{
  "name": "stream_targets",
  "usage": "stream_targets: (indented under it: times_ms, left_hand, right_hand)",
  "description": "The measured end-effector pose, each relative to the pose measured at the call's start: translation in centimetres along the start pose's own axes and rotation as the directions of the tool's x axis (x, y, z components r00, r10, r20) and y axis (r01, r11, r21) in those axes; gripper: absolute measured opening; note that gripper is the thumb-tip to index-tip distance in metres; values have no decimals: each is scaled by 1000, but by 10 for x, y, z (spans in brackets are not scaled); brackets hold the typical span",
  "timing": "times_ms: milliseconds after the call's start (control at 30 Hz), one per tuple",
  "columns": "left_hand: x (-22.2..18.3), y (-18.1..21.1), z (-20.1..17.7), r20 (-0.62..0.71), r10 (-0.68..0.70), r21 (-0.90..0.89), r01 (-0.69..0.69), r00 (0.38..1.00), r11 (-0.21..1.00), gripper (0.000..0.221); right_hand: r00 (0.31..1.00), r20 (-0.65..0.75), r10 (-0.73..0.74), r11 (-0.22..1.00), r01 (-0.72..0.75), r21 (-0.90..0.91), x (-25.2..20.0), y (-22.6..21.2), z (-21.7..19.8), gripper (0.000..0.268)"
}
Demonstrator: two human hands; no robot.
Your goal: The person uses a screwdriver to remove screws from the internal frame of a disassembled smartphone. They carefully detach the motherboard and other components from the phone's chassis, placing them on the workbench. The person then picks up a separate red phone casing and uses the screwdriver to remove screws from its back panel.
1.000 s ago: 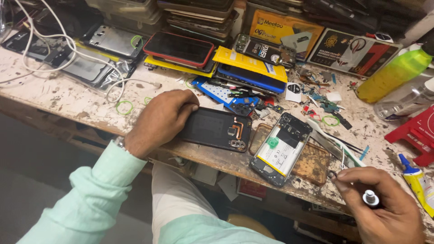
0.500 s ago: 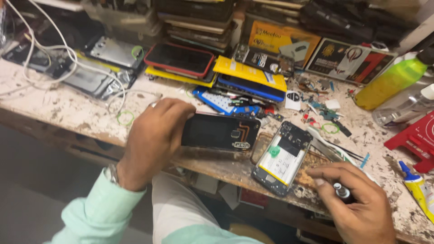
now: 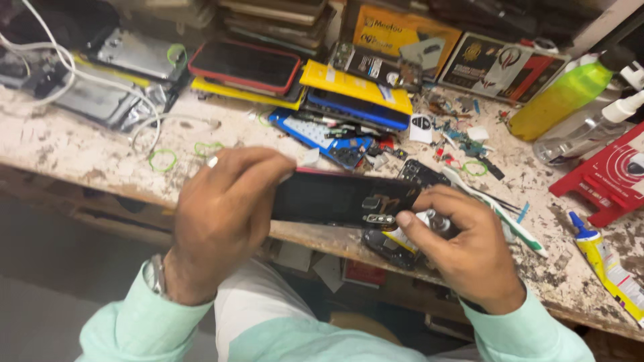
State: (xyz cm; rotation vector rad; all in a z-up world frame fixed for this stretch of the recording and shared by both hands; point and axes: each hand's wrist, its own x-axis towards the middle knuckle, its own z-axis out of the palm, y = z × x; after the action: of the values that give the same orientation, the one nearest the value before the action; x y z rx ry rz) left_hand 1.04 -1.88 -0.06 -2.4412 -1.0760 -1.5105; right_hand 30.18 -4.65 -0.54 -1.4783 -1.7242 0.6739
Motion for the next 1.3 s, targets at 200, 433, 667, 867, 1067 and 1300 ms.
stream_targets:
  times_ms: [200,433,667,867,1067,1300]
  left_hand:
    - [3,1,14,13,-320,-306,308,947,901,24]
    - [-11,10,60,276,-737,-892,450,617,43,47]
    - [-40,30,83,408,-655,-861,507,636,-43,21]
    - [-45,39,81,311,-627,-902,430,715,43,22]
    - [-52,42,82,294,-671,-874,476,680,99,19]
    - [-60,47,78,331,-715,-844,532,616,68,21]
  right_hand:
    - [972,10,236,947,-232,221,-3,15,0,14]
    - [979,-200,48,982,-9,189,-8,22,-2,11]
    - [940,-293,-176,984,173,-37,-29,31,-7,10]
    - [944,-302,-132,991,125,-43,-39,28,-23,15]
    - [940,-332,-83,997,78,-28,-48,17,-25,13]
    - [953,-286,96,987,-54,151,-54,12,-11,19]
